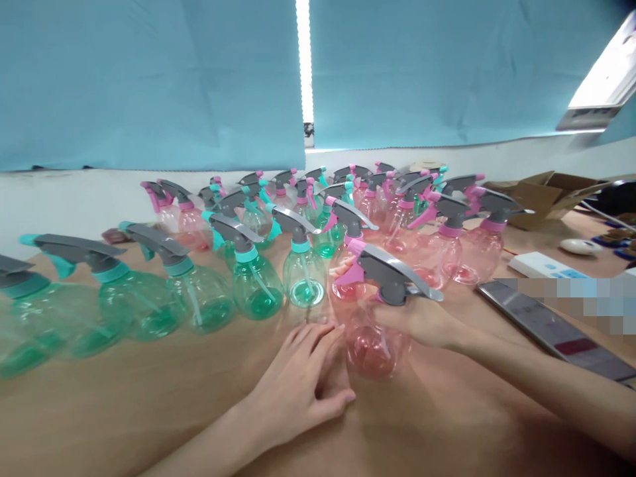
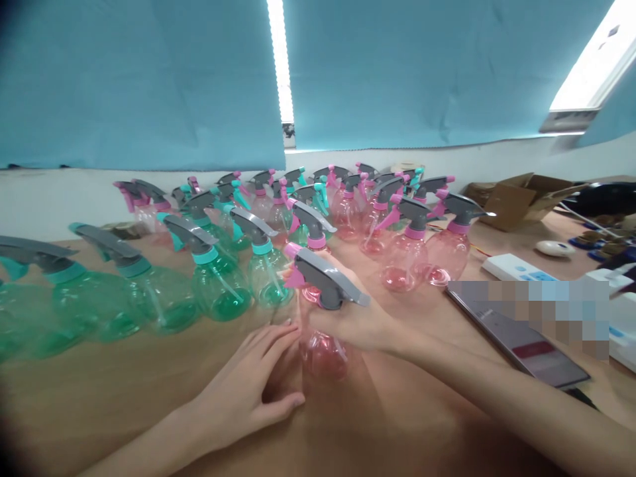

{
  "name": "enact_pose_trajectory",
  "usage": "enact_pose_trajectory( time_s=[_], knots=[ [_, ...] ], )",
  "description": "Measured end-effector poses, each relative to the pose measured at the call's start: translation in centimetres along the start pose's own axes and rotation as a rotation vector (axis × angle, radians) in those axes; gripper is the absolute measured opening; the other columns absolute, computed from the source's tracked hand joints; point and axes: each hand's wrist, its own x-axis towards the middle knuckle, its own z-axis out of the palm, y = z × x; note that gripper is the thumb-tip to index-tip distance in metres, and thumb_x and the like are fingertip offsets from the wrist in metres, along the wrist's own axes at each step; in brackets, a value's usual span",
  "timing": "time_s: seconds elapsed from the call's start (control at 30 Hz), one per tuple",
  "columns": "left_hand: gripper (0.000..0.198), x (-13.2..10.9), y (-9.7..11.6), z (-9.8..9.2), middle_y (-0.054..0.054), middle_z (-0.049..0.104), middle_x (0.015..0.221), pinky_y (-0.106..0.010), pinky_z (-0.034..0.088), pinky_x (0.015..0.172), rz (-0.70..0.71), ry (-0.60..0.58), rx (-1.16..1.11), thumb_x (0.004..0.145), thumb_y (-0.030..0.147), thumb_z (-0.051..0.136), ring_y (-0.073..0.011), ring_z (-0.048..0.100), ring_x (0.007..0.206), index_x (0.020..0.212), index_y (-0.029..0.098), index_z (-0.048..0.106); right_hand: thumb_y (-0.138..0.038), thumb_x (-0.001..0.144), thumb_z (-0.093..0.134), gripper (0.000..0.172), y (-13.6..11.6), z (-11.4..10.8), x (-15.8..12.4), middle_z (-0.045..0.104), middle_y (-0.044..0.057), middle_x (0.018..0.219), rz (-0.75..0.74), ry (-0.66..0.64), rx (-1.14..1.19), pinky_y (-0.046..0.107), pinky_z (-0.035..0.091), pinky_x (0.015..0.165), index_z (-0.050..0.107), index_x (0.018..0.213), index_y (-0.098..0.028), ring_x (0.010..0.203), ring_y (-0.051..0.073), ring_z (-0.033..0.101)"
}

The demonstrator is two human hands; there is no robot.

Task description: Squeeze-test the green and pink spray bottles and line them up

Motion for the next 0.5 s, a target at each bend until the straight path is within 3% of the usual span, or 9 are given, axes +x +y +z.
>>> enact_pose_trajectory(
  time_s=[0.1,0.2,0.4,0.5],
  knots=[
    [0.066,0.00,-0.01,-0.01,-0.012,0.049,0.137,-0.051,0.036,0.104,0.005,0.001,0.009,0.079,0.032,0.069,-0.0324,0.043,0.126,0.137,0.022,0.040,-0.023,0.067,0.051,0.023,0.00,0.30,0.06,0.059,-0.002,0.070,0.035,-0.028,0.213,0.027,0.050,0.047,0.060,0.087,-0.027,0.055,0.015,0.056],
    [0.060,0.03,-0.03,0.00,-0.011,0.048,0.138,-0.051,0.037,0.104,0.008,0.001,0.031,0.082,0.032,0.067,-0.0320,0.043,0.127,0.136,0.021,0.043,-0.025,0.068,0.053,0.032,-0.02,0.43,0.12,0.065,-0.001,0.079,0.037,-0.037,0.279,0.031,0.056,0.058,0.062,0.099,-0.027,0.067,0.017,0.063],
    [0.046,-0.06,-0.08,0.16,-0.012,0.046,0.141,-0.050,0.037,0.105,-0.018,-0.022,0.095,0.090,0.032,0.058,-0.0306,0.042,0.129,0.133,0.019,0.046,-0.020,0.065,0.055,0.042,0.47,0.41,0.07,0.065,-0.001,0.074,0.030,-0.058,0.338,0.030,0.055,0.058,0.061,0.106,-0.025,0.065,0.017,0.063],
    [0.044,-0.16,-0.13,0.37,-0.013,0.046,0.141,-0.051,0.038,0.104,-0.033,-0.014,0.134,0.092,0.033,0.054,-0.0313,0.041,0.130,0.133,0.017,0.047,-0.019,0.065,0.055,0.037,0.74,0.46,-0.07,0.066,0.000,0.077,0.049,-0.057,0.338,0.030,0.054,0.059,0.061,0.102,-0.025,0.069,0.018,0.063]
  ],
)
